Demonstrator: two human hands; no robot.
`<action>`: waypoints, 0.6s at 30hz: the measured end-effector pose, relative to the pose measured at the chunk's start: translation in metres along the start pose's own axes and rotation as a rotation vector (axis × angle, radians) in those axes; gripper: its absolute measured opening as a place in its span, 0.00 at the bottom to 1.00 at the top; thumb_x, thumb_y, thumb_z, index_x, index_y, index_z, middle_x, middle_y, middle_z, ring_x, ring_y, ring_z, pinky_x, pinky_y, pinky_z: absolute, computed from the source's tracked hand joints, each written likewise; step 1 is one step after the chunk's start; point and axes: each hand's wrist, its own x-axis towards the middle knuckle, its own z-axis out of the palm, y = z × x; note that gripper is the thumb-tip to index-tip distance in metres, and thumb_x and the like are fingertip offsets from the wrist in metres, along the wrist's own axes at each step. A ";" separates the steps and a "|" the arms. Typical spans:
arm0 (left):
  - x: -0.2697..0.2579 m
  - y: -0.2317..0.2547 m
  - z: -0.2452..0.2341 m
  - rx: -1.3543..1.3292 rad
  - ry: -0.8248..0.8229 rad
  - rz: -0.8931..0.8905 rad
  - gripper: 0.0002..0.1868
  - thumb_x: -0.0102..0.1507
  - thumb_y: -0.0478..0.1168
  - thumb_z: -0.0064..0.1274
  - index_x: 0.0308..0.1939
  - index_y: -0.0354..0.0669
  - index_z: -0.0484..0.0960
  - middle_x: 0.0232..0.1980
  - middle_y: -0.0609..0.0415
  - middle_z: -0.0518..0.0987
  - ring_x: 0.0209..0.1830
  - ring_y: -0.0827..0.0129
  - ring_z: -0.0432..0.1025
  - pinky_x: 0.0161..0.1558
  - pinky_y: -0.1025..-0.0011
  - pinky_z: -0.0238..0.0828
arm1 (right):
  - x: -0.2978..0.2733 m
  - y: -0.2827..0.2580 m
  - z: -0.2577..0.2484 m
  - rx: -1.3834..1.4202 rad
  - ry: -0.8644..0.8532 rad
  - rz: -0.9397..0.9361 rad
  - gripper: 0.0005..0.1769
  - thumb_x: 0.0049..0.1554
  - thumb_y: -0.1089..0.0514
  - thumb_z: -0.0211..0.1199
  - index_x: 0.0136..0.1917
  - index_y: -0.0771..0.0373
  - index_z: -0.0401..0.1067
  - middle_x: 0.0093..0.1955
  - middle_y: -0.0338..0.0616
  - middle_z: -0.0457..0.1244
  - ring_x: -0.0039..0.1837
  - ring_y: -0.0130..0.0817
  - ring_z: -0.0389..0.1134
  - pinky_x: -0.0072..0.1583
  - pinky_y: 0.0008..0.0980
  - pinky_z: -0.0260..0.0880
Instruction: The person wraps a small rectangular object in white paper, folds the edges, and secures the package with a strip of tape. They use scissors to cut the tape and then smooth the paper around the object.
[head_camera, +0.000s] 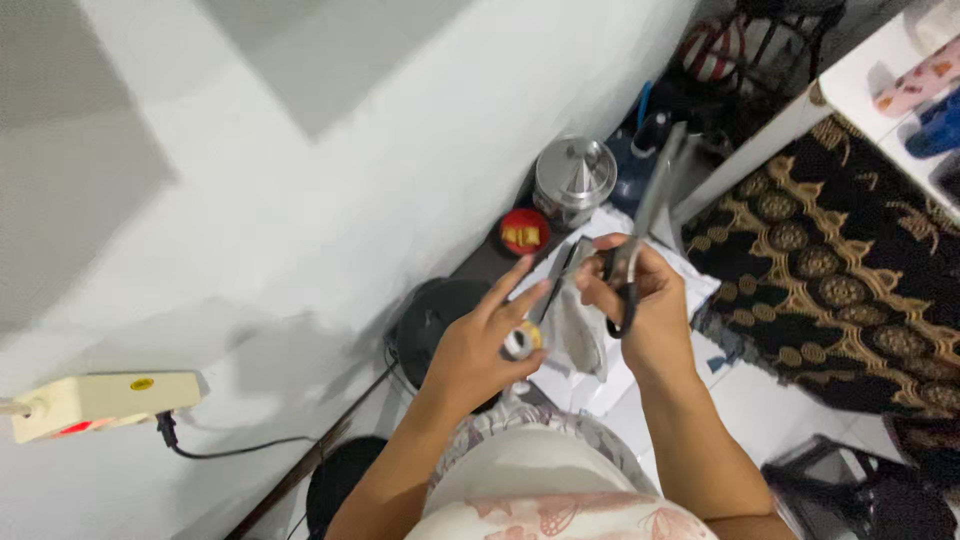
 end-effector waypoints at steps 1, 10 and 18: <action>-0.001 -0.002 -0.004 -0.028 0.004 -0.049 0.44 0.54 0.39 0.69 0.73 0.55 0.67 0.81 0.53 0.62 0.50 0.64 0.81 0.44 0.70 0.79 | 0.006 -0.008 -0.001 0.027 -0.008 -0.061 0.23 0.50 0.69 0.70 0.60 0.66 0.71 0.45 0.43 0.69 0.47 0.30 0.70 0.50 0.31 0.70; -0.015 -0.004 -0.009 -0.164 -0.052 -0.241 0.52 0.51 0.40 0.71 0.76 0.52 0.61 0.81 0.55 0.60 0.52 0.66 0.82 0.43 0.71 0.80 | 0.114 -0.102 0.051 0.607 -0.189 -0.320 0.31 0.57 0.63 0.67 0.70 0.56 0.58 0.48 0.38 0.63 0.54 0.33 0.66 0.58 0.40 0.66; -0.022 -0.005 -0.020 -0.143 -0.045 -0.371 0.55 0.49 0.41 0.72 0.76 0.58 0.58 0.81 0.58 0.59 0.54 0.67 0.82 0.43 0.71 0.80 | 0.175 -0.129 0.116 0.731 -0.302 -0.284 0.29 0.58 0.59 0.68 0.69 0.47 0.60 0.49 0.34 0.62 0.55 0.28 0.65 0.60 0.43 0.60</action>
